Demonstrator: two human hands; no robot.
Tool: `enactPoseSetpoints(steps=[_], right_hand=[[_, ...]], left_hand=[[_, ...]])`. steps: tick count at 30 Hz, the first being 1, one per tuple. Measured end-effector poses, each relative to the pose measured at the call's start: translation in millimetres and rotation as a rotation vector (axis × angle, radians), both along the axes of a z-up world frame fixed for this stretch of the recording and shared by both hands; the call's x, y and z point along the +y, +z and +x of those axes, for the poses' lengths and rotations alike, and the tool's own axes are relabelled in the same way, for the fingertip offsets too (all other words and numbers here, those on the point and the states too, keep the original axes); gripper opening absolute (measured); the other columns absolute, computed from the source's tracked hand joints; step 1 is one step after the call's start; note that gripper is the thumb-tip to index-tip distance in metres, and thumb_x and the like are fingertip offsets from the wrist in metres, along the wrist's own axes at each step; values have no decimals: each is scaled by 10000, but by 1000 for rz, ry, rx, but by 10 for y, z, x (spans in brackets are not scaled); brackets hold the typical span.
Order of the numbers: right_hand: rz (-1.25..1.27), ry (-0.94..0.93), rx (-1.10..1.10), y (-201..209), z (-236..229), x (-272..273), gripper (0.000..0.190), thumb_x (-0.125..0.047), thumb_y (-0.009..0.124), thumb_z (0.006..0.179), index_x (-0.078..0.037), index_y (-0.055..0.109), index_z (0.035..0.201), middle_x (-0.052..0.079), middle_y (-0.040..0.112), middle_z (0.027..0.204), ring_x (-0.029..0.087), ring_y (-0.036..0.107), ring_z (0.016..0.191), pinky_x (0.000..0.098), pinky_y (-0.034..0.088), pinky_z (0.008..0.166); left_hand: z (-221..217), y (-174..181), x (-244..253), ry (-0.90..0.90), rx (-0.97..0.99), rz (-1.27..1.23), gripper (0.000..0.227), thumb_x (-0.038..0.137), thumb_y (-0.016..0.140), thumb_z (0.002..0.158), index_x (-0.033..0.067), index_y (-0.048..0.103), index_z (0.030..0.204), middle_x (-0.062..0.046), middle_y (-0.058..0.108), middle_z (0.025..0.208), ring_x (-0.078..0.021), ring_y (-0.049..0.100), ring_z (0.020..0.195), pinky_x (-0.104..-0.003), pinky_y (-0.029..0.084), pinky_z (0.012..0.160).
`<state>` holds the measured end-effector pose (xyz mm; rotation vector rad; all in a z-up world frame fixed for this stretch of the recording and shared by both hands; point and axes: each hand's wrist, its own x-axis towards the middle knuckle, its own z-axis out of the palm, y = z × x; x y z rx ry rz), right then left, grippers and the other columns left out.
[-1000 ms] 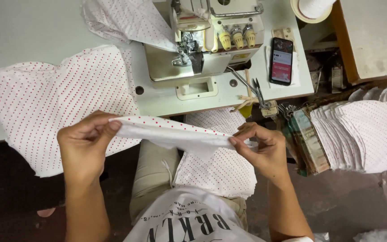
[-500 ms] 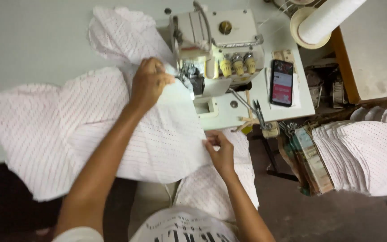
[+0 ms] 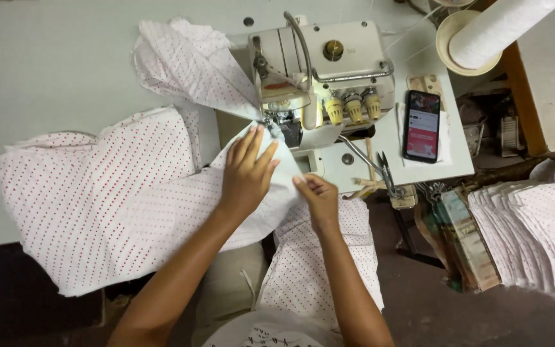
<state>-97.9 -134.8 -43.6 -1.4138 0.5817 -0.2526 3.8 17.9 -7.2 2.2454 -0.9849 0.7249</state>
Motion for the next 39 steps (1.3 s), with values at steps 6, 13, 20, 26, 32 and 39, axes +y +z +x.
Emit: enactPoseSetpoints(steps=[6, 13, 20, 26, 32, 39], right_hand=[[-144, 47, 29, 319, -138, -53, 139, -156, 803, 888, -29, 803, 944, 111, 694, 641, 152, 619, 576, 278, 533, 599], [-119, 48, 102, 321, -222, 387, 110, -88, 858, 824, -55, 823, 923, 79, 663, 565, 86, 544, 554, 232, 463, 542], [-216, -45, -3, 133, 222, 327, 151, -93, 820, 849, -37, 783, 984, 43, 643, 645, 73, 515, 617, 234, 466, 580], [-65, 60, 113, -1, -9, 323, 128, -166, 807, 863, -65, 801, 942, 11, 614, 636, 77, 512, 641, 250, 475, 609], [17, 66, 152, 315, -220, 430, 131, -195, 773, 926, -71, 810, 906, 76, 680, 608, 137, 604, 582, 277, 493, 623], [81, -40, -31, 229, 254, 384, 134, -119, 771, 893, -18, 764, 804, 119, 682, 636, 182, 659, 544, 297, 553, 573]], left_hand=[[69, -132, -82, -17, 84, -74, 207, 155, 590, 1022, 17, 678, 1148, -237, 636, 1353, -357, 568, 1331, -473, 400, 1110], [883, -193, 265, -32, 256, -218, 259, 216, 699, 1006, 49, 652, 1199, -182, 714, 1146, -380, 677, 1106, -486, 520, 953], [-97, 396, 943, 282, 990, 159, 706, 477, 663, 948, 84, 442, 1491, -257, 556, 1421, -461, 566, 1268, -590, 450, 1054], [-177, 884, 958, 391, 105, 207, 503, 22, 626, 970, -44, 539, 1461, -285, 603, 1295, -443, 529, 1271, -520, 326, 1098], [-130, 419, 38, 51, 496, 98, 564, 92, 486, 1033, -110, 313, 1530, -350, 420, 1522, -448, 366, 1462, -525, 227, 1217], [585, 96, -118, 188, 369, 142, 566, 145, 513, 1010, -46, 362, 1522, -241, 484, 1534, -347, 452, 1441, -533, 252, 1191]])
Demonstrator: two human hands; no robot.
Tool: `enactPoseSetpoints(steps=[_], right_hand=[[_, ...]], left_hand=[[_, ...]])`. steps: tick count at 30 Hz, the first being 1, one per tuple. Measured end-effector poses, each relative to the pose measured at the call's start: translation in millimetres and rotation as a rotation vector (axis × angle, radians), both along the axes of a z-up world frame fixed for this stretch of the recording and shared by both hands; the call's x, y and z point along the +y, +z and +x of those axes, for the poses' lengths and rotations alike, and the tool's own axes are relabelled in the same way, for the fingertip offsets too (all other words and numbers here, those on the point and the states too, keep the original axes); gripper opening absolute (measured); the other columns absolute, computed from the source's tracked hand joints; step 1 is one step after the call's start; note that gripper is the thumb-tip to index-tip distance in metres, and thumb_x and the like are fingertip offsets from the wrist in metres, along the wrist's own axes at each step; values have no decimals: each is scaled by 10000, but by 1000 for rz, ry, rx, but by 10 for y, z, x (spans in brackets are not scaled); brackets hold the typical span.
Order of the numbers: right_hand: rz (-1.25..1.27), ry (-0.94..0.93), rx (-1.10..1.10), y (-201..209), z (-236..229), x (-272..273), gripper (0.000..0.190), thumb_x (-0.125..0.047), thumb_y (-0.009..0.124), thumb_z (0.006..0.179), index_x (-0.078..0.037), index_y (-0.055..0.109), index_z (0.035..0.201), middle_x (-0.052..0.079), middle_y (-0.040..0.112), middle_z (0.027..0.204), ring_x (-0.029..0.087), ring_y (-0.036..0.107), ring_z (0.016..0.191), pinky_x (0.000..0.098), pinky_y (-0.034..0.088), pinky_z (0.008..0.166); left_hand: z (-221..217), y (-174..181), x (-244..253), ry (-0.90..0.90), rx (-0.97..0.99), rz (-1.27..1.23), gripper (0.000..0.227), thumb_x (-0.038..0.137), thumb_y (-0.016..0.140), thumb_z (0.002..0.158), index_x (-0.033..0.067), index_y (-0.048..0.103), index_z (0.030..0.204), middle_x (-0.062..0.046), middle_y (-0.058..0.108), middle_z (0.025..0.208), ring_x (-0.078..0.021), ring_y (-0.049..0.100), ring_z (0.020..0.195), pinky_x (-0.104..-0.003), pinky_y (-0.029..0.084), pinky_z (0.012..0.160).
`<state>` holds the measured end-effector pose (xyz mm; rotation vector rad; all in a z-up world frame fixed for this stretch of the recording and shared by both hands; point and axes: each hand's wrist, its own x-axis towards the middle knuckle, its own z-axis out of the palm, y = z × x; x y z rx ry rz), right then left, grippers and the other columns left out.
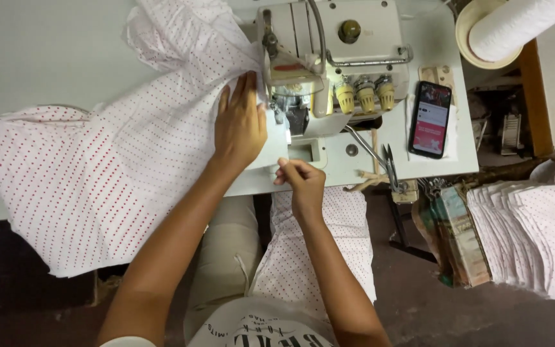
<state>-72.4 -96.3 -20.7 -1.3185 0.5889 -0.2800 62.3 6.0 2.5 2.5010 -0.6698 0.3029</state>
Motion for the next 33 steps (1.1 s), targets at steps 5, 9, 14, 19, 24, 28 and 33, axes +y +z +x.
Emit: enactPoseSetpoints(steps=[5, 9, 14, 19, 24, 28, 33], right_hand=[[131, 32, -58, 117, 259, -55, 243, -161, 730, 892, -22, 705, 694, 76, 659, 636, 133, 539, 504, 266, 491, 535], [82, 30, -20, 143, 179, -15, 320, -182, 731, 899, -43, 658, 620, 90, 691, 685, 125, 522, 482, 253, 467, 495], [-30, 114, 68, 130, -151, -53, 308, -186, 708, 922, -100, 671, 629, 44, 659, 611, 131, 609, 586, 317, 570, 719], [-133, 109, 148, -56, -642, -360, 230, -147, 691, 973, -11, 747, 797, 119, 616, 578, 189, 576, 516, 289, 497, 571], [-57, 140, 179, -16, -833, -432, 227, -122, 716, 950, 15, 749, 773, 138, 627, 570, 190, 611, 536, 297, 519, 582], [-75, 186, 163, 154, -814, -265, 212, -119, 717, 949, 13, 762, 788, 148, 641, 576, 203, 627, 544, 307, 539, 593], [-96, 263, 173, 168, -832, -143, 207, -119, 738, 935, 17, 772, 784, 161, 668, 597, 212, 657, 580, 324, 571, 635]], left_hand=[[376, 177, 34, 49, 63, 96, 553, 176, 508, 1049, -50, 327, 1520, -204, 449, 1566, -308, 406, 1477, -487, 227, 1258], [548, 88, 139, 129, 55, 49, 523, 195, 435, 1100, -71, 278, 1522, -261, 415, 1565, -381, 388, 1475, -509, 250, 1257], [336, 149, 455, 167, 177, -246, 539, 166, 444, 1110, -26, 211, 1556, -276, 355, 1589, -420, 344, 1490, -485, 268, 1249], [-670, 98, 857, 166, -45, -356, 230, 282, 517, 1107, 90, 598, 1010, -75, 646, 829, -280, 688, 761, -373, 554, 669], [-234, -868, 1350, 437, 912, -886, 445, 557, 521, 1042, 130, 574, 926, -10, 551, 765, -116, 529, 683, -264, 363, 635], [749, 265, 1325, 54, 8, -442, 643, 458, 337, 1204, 212, 432, 617, 63, 292, 449, -117, 346, 415, -261, 343, 602], [729, 593, 1455, 174, -230, -154, 236, -92, 621, 910, -34, 486, 1094, -174, 454, 1013, -448, 579, 910, -539, 509, 702]])
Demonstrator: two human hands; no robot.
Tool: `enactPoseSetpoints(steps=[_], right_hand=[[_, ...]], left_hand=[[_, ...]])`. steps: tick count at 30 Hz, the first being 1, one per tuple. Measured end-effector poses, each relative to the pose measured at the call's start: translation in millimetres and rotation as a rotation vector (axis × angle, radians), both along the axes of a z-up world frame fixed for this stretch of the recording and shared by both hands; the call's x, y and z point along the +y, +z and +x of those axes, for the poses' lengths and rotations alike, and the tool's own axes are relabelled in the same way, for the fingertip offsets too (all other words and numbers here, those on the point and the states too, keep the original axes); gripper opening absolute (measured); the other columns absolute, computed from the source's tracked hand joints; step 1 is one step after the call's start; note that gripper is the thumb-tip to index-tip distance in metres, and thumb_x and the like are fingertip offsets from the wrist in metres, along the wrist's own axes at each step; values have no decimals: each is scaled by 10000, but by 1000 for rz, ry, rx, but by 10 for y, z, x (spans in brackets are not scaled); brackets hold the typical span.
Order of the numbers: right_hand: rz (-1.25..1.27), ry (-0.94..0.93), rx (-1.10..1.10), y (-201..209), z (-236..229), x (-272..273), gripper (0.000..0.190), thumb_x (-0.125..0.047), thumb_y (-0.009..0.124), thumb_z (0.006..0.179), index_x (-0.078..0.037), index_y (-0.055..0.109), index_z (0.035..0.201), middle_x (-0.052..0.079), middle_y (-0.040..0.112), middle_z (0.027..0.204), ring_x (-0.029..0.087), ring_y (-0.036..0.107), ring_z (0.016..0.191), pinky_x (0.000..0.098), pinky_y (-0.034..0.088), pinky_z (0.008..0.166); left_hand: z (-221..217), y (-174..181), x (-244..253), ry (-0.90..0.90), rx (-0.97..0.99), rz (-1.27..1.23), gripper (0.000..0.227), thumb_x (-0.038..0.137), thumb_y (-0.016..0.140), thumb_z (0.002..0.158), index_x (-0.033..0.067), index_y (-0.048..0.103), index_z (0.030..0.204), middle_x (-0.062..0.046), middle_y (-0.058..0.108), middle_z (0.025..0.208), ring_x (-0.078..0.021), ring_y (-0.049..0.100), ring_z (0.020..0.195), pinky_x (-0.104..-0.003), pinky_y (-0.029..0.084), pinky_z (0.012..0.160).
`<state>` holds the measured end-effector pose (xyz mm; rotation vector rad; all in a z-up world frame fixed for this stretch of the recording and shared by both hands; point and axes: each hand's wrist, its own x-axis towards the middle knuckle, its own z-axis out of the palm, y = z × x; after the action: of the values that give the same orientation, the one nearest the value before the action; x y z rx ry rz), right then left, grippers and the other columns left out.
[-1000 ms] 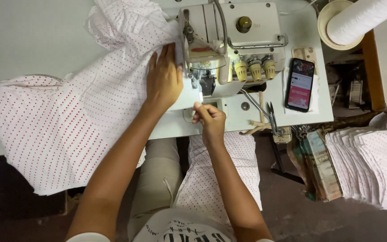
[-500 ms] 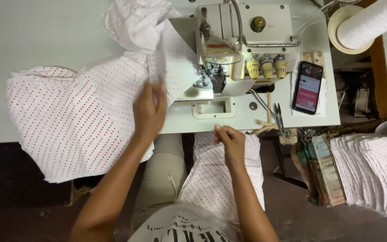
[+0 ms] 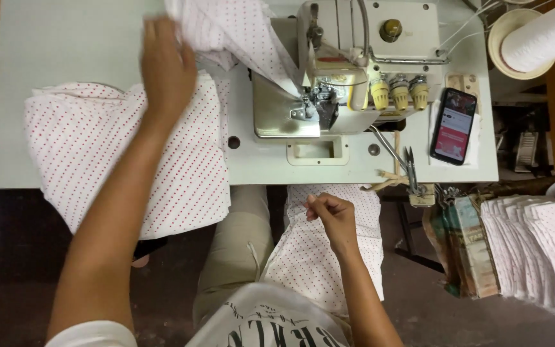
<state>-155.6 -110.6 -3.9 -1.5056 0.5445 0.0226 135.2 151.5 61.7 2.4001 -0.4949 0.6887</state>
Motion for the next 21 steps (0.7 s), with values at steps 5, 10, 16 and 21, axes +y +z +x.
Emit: enactPoseSetpoints(steps=[5, 10, 16, 21], right_hand=[[-4, 70, 24, 25, 64, 209, 201, -112, 749, 922, 28, 772, 781, 166, 681, 609, 218, 667, 585, 330, 576, 632], [-64, 148, -2, 110, 111, 407, 214, -132, 755, 924, 11, 773, 766, 160, 686, 617, 212, 668, 607, 333, 572, 653], [-187, 285, -125, 241, 436, 661, 231, -149, 769, 915, -47, 746, 709, 122, 685, 589, 200, 652, 611, 365, 549, 671], [-381, 424, -392, 576, 956, 1296, 486, -137, 726, 911, 46, 586, 1339, 319, 617, 1273, 496, 589, 1204, 580, 522, 958]], left_hand=[[-929, -681, -214, 47, 283, 370, 636, 57, 820, 765, -82, 503, 1299, -270, 513, 1150, -416, 607, 1034, -454, 569, 716], [-862, -862, -132, 86, 258, 177, 270, -28, 701, 823, -34, 576, 1062, -166, 535, 947, -344, 637, 783, -477, 560, 586], [-725, -1167, 131, 193, 621, -305, 117, 126, 714, 853, 162, 790, 934, 1, 730, 704, -224, 740, 760, -359, 571, 685], [-843, -753, 30, 207, 647, -455, 75, 119, 816, 781, 142, 792, 848, -47, 743, 735, -202, 738, 695, -313, 577, 563]])
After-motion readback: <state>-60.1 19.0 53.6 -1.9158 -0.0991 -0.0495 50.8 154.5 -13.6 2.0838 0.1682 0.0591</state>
